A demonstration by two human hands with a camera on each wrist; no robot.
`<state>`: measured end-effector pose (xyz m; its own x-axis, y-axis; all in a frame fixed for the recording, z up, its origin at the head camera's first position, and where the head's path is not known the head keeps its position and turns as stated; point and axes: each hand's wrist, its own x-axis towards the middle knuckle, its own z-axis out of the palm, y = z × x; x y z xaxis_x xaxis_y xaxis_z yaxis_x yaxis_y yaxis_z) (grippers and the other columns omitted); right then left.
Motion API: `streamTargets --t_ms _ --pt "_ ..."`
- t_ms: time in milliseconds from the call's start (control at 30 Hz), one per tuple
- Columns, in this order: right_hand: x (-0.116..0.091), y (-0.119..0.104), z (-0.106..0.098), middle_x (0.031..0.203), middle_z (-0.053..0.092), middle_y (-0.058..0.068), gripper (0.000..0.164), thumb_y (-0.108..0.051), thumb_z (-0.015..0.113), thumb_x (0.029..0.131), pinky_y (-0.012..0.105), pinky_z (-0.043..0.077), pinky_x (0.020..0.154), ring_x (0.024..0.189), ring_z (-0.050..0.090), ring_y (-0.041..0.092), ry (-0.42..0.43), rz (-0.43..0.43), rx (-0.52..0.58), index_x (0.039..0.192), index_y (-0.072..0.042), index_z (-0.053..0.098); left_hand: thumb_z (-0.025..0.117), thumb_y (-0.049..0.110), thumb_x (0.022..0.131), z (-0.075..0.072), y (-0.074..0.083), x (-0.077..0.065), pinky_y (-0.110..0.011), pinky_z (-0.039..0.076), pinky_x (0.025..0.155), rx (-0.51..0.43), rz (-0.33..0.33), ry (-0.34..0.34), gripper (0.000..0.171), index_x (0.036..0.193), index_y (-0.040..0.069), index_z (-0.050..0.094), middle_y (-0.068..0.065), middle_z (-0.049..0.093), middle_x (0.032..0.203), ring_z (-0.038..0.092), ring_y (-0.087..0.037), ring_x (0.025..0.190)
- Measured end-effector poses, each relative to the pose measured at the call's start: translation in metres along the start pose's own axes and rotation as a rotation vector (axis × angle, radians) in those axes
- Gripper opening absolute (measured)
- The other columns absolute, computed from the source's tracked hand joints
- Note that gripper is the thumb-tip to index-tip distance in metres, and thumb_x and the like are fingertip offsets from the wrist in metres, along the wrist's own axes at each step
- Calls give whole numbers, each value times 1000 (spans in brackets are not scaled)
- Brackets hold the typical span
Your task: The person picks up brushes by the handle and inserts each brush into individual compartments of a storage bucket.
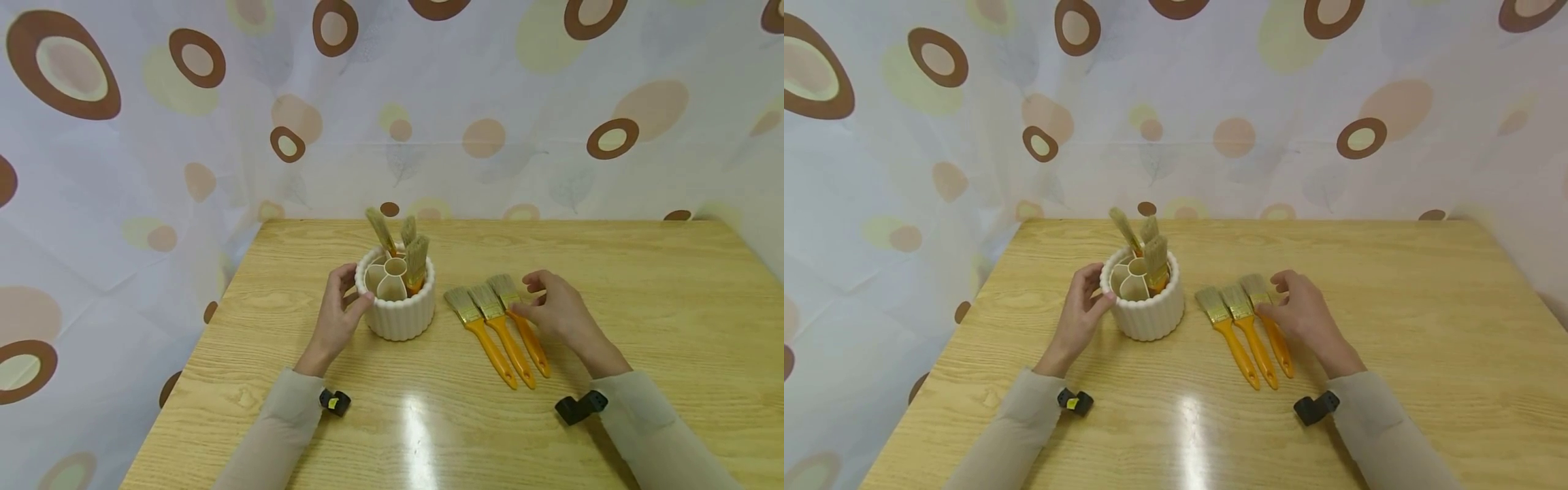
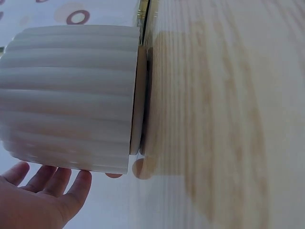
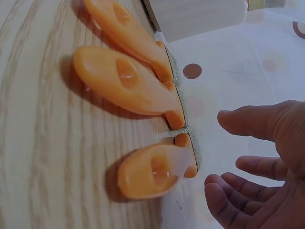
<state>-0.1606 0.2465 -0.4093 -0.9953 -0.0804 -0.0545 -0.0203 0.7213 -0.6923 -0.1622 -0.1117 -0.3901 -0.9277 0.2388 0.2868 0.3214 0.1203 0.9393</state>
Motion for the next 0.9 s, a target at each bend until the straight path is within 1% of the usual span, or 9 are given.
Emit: streamTargets --t_ms 133,333,533,733,900 --pt "1 2 2 127 48 27 61 -29 68 88 45 51 75 102 53 38 -26 0 -15 132 4 44 53 2 93 0 -1 -1 -52 33 105 8 1 -5 55 139 -11 26 -27 34 138 36 -38 129" --pt "3 3 5 125 49 28 59 -27 68 88 47 51 76 102 53 41 -40 -3 -45 131 5 45 53 2 93 0 1 -1 -54 32 104 3 7 -4 55 138 -12 26 -29 33 138 36 -40 129" --pt "4 2 5 124 49 27 57 -25 69 87 46 52 75 103 54 42 -68 2 -47 130 5 46 54 1 93 0 1 0 -53 33 105 1 -10 -3 55 139 -11 26 -28 33 138 36 -39 130" --pt "5 -1 5 124 48 29 58 -23 70 87 48 51 77 105 53 44 -94 -4 -37 130 6 45 54 2 93 0 2 -1 -53 33 105 1 -8 -2 55 138 -11 26 -27 33 138 36 -39 130" --pt "6 -1 7 123 50 29 57 -21 71 86 49 49 79 104 53 42 -100 -6 -64 129 6 46 54 2 92 0 2 -1 -54 32 105 4 -6 -3 55 138 -11 26 -28 33 138 36 -40 129"
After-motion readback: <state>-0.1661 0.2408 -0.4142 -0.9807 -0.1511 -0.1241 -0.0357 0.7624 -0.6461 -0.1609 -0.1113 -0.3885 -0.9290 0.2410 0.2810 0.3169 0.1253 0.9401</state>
